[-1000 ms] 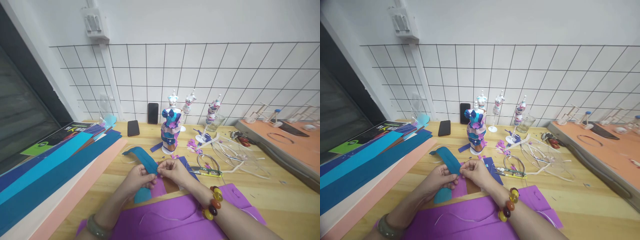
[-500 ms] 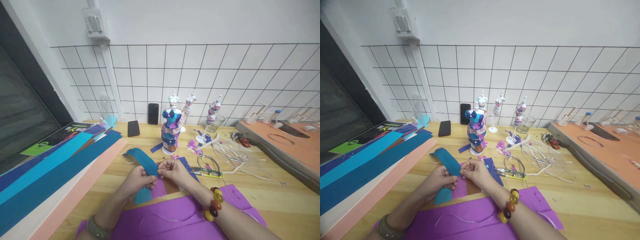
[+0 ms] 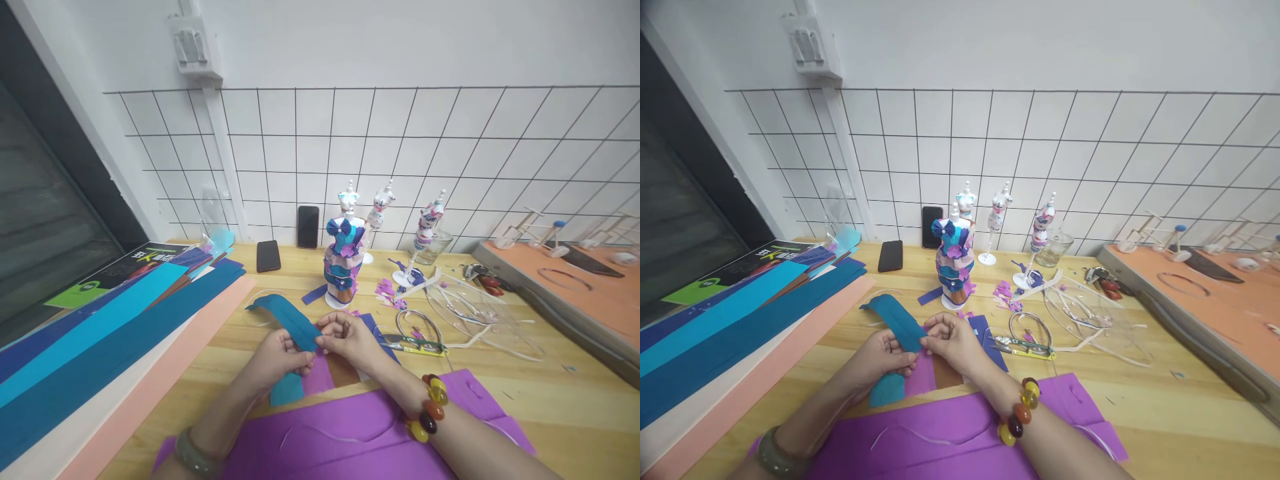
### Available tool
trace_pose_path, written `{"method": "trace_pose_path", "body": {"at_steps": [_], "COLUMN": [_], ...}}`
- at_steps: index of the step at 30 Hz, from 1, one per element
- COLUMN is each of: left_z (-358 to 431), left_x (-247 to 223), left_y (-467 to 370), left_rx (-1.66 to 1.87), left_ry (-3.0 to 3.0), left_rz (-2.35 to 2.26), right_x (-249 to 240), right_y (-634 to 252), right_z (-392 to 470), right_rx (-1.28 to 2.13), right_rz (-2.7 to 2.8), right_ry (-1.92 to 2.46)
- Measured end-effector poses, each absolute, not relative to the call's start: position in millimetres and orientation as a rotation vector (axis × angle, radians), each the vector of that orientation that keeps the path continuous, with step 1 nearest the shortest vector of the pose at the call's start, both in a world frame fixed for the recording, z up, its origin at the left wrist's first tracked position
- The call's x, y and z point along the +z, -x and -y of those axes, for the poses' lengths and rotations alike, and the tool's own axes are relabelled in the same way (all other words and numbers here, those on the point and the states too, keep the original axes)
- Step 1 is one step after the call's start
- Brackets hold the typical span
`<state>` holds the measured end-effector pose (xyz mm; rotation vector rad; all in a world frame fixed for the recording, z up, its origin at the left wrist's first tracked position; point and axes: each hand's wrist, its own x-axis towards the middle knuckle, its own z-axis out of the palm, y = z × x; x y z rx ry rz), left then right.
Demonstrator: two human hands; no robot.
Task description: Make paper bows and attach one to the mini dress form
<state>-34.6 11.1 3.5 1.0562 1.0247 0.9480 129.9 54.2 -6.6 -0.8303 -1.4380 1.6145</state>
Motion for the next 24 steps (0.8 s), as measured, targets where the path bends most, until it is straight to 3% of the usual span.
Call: {"method": "trace_pose_path", "body": {"at_steps": [24], "left_z": [-12.9], "left_x": [7.2], "left_y": [38.8], "left_rx": [0.893], "left_ry": [-0.919], "left_rz": [-1.022], "right_x": [-9.6], "right_y": [-133.8], "right_z": [-51.8], "right_rx": [1.686], "right_rz": [1.657], "right_ry": [0.746]}}
